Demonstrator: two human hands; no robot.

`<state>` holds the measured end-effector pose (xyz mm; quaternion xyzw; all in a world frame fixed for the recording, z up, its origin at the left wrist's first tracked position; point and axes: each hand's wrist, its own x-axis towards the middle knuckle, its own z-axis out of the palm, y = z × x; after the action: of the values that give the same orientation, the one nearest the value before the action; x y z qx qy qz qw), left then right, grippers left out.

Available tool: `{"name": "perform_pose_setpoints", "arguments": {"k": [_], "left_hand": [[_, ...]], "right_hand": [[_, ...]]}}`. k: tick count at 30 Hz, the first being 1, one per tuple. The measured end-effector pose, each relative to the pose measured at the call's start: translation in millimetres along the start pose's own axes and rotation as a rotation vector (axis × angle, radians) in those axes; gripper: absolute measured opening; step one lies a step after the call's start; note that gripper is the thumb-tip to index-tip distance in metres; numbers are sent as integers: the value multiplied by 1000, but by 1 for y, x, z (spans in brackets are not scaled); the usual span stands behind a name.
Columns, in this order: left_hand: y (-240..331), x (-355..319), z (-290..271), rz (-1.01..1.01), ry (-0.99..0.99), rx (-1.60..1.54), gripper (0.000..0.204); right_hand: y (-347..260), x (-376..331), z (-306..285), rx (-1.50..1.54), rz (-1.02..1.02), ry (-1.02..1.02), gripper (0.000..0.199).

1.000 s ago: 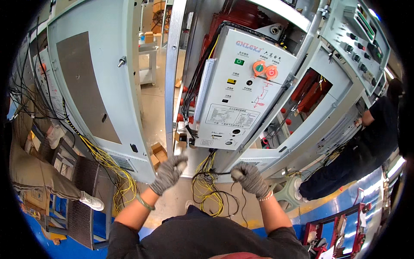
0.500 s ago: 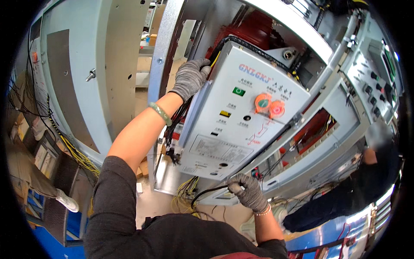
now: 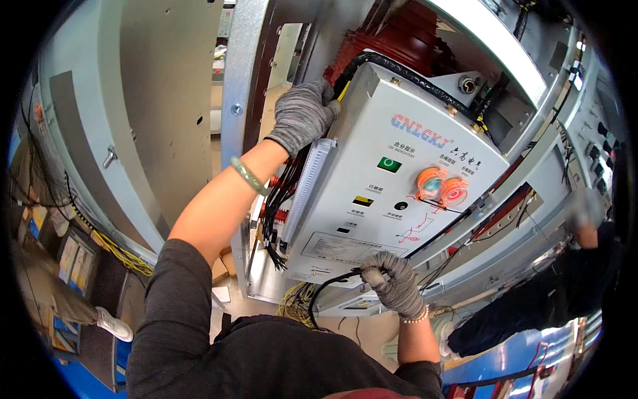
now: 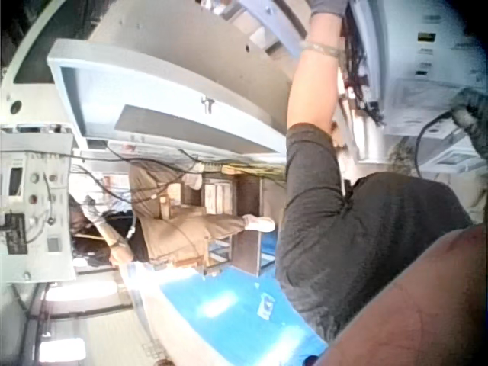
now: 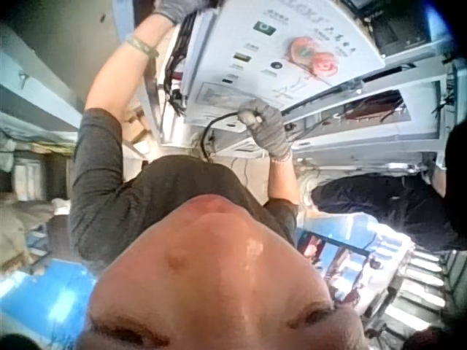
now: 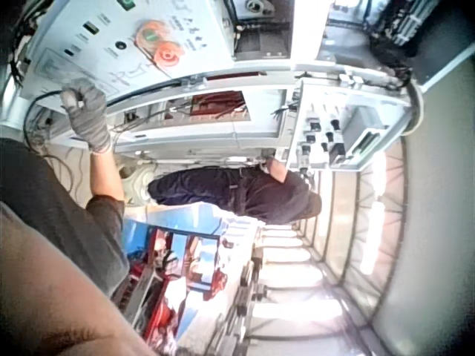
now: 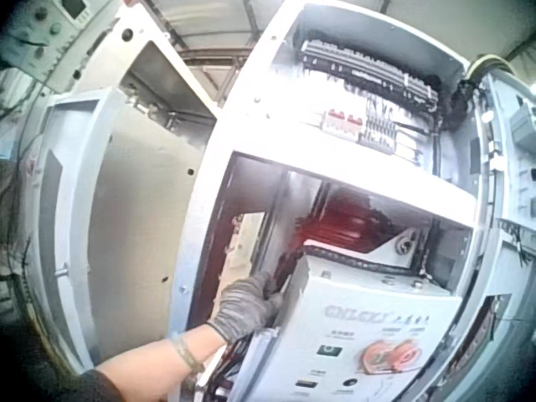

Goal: The person kneels on the floor and organizes a bundle of yellow and black cables inside an open electrical cabinet. They gather the cables, route them through a cable gland, and use a zip tie to secure the bundle.

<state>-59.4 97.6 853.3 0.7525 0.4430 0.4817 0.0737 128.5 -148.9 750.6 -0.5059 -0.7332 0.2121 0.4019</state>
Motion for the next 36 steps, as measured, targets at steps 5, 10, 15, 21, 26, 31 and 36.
{"name": "perform_pose_setpoints", "arguments": {"k": [5, 10, 15, 21, 26, 31, 36], "left_hand": [[-3, 5, -8, 98, -73, -55, 28], [-15, 10, -19, 127, -187, -213, 29], [-24, 18, -25, 41, -315, -353, 30], [-19, 19, -47, -181, -483, -654, 25], [-5, 9, -62, -235, -477, -910, 25], [-1, 0, -78, -205, -435, -701, 19], [15, -10, -67, -183, -259, -514, 21]], "right_hand": [[-39, 40, 2, -176, -121, -24, 11], [-101, 85, -14, -327, -253, 23, 12], [-156, 141, -35, -691, -632, 72, 13], [-191, 211, -48, -1173, -760, -16, 11], [-183, 263, -50, -1368, -433, -274, 16], [-197, 266, -29, -1324, -222, -358, 19], [-177, 272, -45, -1055, -304, -341, 24]]}}
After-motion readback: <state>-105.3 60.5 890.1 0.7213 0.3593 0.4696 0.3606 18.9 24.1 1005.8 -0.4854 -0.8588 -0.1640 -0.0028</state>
